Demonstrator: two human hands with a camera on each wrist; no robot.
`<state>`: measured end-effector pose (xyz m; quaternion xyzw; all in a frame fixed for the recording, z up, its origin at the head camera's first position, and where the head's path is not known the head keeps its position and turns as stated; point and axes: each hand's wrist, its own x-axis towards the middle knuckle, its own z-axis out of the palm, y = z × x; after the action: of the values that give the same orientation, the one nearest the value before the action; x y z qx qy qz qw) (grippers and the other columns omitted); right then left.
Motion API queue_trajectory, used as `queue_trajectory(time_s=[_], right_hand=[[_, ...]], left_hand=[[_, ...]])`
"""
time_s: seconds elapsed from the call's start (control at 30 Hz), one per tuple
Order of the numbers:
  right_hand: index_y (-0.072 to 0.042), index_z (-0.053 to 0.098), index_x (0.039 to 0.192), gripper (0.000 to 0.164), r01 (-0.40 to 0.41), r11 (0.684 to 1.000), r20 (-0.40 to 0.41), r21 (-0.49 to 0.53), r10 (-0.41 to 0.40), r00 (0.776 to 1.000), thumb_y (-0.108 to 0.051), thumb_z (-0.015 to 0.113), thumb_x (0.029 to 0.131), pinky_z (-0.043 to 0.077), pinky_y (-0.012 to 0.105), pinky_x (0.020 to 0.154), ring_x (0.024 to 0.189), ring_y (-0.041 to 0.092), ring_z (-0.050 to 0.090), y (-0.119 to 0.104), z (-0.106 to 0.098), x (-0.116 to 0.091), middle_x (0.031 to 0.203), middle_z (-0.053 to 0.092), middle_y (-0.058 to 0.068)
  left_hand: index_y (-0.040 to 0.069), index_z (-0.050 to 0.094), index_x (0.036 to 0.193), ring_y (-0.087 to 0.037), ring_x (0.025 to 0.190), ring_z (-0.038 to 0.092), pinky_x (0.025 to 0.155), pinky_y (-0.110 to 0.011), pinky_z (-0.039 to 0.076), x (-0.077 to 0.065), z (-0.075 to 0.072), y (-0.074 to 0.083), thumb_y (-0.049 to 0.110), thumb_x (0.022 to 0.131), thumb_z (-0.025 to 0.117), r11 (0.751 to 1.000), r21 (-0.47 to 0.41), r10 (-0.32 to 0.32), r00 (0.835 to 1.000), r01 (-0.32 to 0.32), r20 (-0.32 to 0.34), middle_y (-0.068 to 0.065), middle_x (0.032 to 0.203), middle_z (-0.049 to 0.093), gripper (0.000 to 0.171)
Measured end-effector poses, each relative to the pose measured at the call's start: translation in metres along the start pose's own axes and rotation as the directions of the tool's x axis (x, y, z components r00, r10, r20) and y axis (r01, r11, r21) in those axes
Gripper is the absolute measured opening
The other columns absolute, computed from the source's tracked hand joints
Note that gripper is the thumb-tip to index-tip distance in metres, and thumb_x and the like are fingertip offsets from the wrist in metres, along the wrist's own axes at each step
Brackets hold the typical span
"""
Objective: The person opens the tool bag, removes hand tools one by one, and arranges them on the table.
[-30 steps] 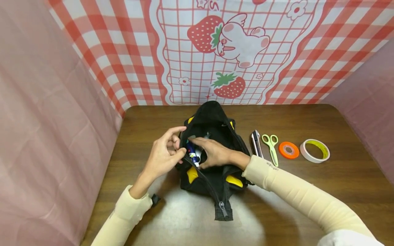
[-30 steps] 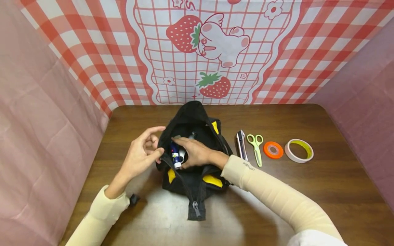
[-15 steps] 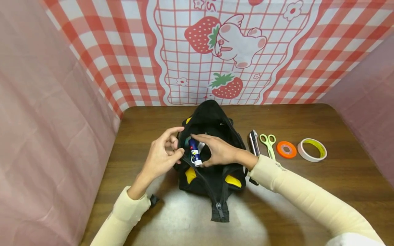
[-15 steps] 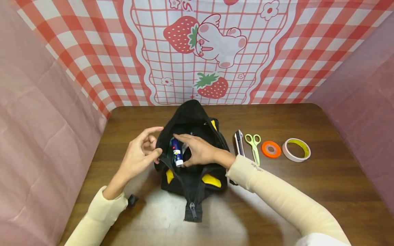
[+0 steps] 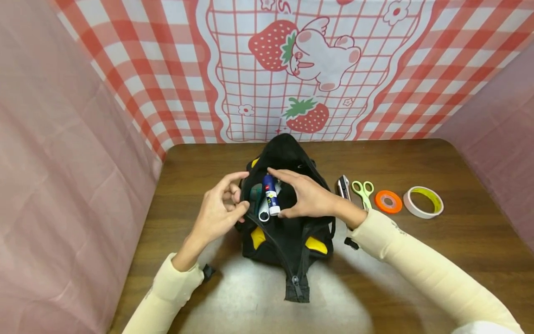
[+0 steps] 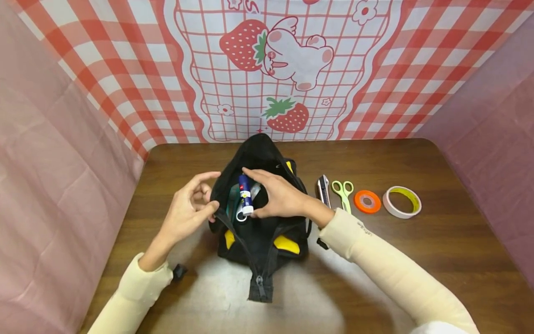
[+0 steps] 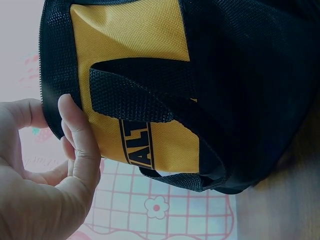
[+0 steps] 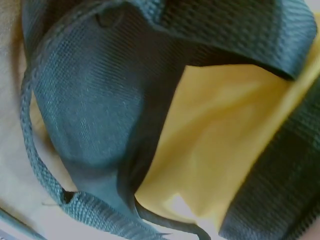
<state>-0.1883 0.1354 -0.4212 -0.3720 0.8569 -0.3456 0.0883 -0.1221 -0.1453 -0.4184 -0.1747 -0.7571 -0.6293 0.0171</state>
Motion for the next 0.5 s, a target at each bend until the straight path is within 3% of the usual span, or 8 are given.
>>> queue_trajectory(time_s=[0.23,0.5], right_hand=[[-0.008,0.035,0.174,0.111,-0.037,0.998,-0.040,0.041,0.039,0.998,-0.019,0.099,0.084,0.045,0.065,0.125,0.154,0.040,0.048,-0.011,-0.014,-0.010,0.174,0.040,0.018],[-0.014,0.034,0.175,0.113,0.042,0.982,-0.133,0.184,-0.017,0.991,-0.002,0.097,0.082,0.050,0.040,0.125,0.149,0.032,0.056,-0.018,-0.034,-0.030,0.175,0.039,0.011]], left_hand=[[0.009,0.063,0.150,-0.022,0.065,0.068,0.053,-0.044,0.068,0.000,0.000,0.000,-0.012,0.090,0.073,1.000,-0.002,-0.002,1.000,0.002,-0.001,-0.013,0.089,0.051,0.064],[0.005,0.064,0.149,-0.019,0.064,0.067,0.052,-0.041,0.068,0.001,0.000,-0.001,-0.013,0.089,0.073,1.000,0.001,0.017,1.000,-0.017,-0.009,-0.015,0.089,0.051,0.063]])
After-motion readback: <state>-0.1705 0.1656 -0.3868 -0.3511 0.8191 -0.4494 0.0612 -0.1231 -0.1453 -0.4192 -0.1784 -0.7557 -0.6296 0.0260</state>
